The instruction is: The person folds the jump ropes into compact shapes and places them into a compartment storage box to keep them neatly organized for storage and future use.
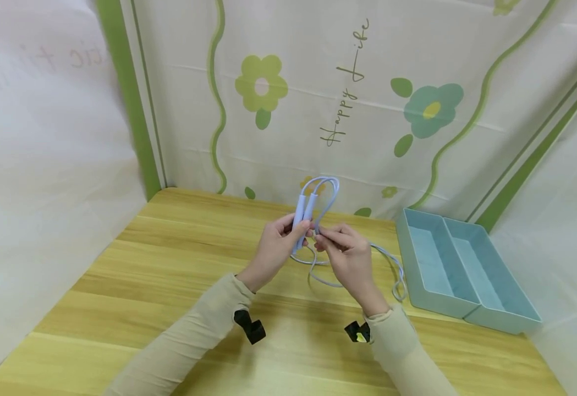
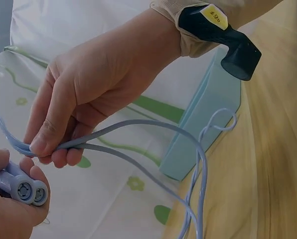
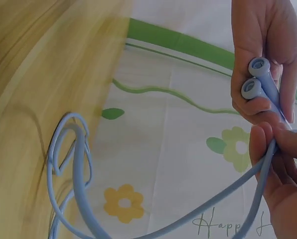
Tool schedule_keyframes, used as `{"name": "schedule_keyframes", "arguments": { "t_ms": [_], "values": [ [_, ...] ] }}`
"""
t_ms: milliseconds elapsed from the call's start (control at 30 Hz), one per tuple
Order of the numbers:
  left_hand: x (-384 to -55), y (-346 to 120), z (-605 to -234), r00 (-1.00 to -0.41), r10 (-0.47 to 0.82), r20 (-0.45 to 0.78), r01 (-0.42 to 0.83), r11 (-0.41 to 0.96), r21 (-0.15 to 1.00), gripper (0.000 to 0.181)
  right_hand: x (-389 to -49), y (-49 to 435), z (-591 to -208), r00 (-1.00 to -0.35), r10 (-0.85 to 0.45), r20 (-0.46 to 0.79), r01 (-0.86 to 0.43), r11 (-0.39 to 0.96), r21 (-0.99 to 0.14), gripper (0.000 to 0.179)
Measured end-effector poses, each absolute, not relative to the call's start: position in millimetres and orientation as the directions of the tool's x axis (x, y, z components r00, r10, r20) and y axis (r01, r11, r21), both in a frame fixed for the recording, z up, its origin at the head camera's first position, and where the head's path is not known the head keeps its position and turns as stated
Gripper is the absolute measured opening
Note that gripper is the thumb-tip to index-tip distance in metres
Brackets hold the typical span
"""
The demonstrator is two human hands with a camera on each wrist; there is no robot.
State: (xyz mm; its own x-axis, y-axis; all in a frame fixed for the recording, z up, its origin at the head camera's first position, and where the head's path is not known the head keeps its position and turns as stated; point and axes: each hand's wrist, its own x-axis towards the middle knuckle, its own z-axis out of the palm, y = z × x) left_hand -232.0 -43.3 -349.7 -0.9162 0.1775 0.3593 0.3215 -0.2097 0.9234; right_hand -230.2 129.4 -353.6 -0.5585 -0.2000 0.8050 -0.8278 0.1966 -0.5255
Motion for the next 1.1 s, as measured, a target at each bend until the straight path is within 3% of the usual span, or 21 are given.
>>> {"name": "schedule_keyframes", "arguments": {
  "t_ms": [200, 433, 633, 867, 1100],
  "values": [
    [-231, -38, -349, -0.915, 0.149, 0.376, 0.346, -0.196, 0.918, 0.03, -217, 126, -339, -0.691, -0.17, 0.703, -0.722, 0.1, -0.685, 0.013],
    [-230, -34, -350, -0.92, 0.103, 0.379, 0.358, -0.172, 0.918, 0.027, -228, 131, -351, -0.744, -0.126, 0.656, -0.662, 0.01, -0.749, 0.016],
    [-230, -31, -351, -0.928, 0.08, 0.363, 0.346, -0.167, 0.923, 0.032, -232, 135, -358, -0.844, -0.091, 0.528, -0.522, -0.085, -0.849, 0.019],
    [-230, -29, -353, -0.93, 0.088, 0.357, 0.34, -0.165, 0.926, 0.032, -235, 133, -360, -0.88, -0.101, 0.463, -0.448, -0.145, -0.882, 0.02],
    [-233, -30, -354, -0.912, 0.128, 0.389, 0.364, -0.179, 0.914, 0.026, -237, 133, -358, -0.922, -0.097, 0.375, -0.368, -0.08, -0.926, 0.02]
  ]
}}
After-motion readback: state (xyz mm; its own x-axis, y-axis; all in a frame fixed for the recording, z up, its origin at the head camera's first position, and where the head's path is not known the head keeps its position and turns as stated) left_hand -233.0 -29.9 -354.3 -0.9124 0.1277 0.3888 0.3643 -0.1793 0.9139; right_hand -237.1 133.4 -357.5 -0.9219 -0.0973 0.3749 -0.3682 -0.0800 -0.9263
